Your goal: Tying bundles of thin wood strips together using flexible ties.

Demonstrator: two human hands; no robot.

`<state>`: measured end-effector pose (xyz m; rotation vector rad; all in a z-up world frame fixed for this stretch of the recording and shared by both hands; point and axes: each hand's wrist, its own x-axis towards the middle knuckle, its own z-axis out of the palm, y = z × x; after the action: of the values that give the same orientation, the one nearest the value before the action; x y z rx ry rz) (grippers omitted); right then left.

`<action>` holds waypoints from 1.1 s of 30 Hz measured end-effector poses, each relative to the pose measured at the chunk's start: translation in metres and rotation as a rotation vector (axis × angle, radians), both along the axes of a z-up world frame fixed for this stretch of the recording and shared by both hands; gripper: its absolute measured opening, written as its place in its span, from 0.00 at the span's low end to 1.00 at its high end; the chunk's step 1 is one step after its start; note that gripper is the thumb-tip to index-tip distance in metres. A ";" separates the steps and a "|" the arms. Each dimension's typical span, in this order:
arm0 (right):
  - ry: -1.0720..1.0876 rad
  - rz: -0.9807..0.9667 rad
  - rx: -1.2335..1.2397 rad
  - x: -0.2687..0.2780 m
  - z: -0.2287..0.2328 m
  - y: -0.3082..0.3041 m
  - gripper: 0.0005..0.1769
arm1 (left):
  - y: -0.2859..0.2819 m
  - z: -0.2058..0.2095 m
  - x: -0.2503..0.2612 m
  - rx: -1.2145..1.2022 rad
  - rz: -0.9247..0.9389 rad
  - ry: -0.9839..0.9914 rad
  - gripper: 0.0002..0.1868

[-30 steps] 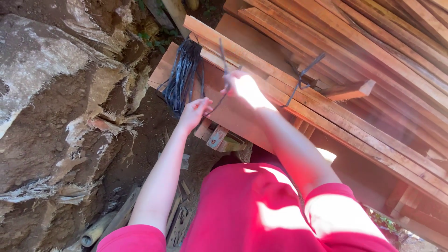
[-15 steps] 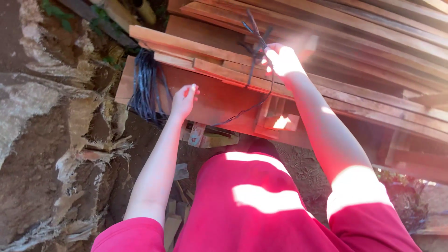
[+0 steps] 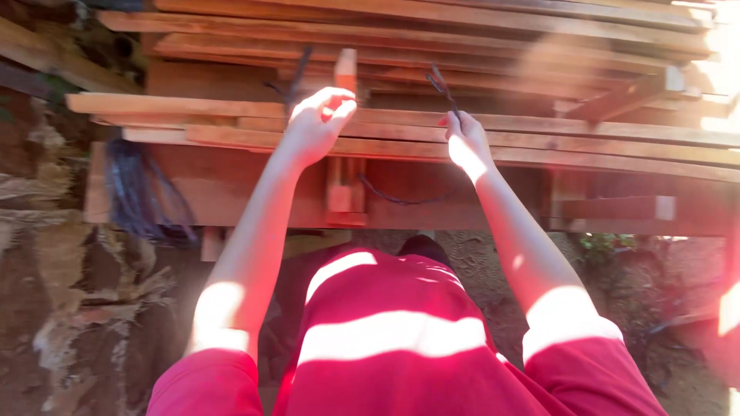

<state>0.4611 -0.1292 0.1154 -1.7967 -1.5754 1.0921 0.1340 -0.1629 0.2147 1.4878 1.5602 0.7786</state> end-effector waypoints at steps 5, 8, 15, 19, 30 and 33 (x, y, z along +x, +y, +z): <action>-0.025 -0.018 0.133 0.121 -0.049 0.021 0.19 | 0.028 0.022 0.125 0.012 -0.020 -0.041 0.15; -0.018 -0.031 0.191 0.159 -0.064 0.017 0.18 | 0.046 -0.041 0.192 0.047 -0.046 0.021 0.24; -0.555 0.138 0.517 0.217 -0.111 0.008 0.19 | 0.053 -0.162 0.286 0.154 -0.396 0.690 0.66; -0.623 0.129 0.584 0.218 -0.119 0.012 0.20 | 0.061 -0.191 0.297 0.161 -0.416 0.755 0.68; -0.743 0.054 0.669 0.210 -0.122 0.020 0.22 | 0.064 -0.223 0.291 0.387 -0.395 0.815 0.70; -0.749 0.059 0.661 0.212 -0.124 0.022 0.23 | 0.066 -0.221 0.293 0.379 -0.397 0.827 0.69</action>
<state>0.6727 -0.1075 -0.0089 -1.7430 -2.0709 -0.1701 0.4271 -0.0971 -0.0061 2.5187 1.6266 0.2171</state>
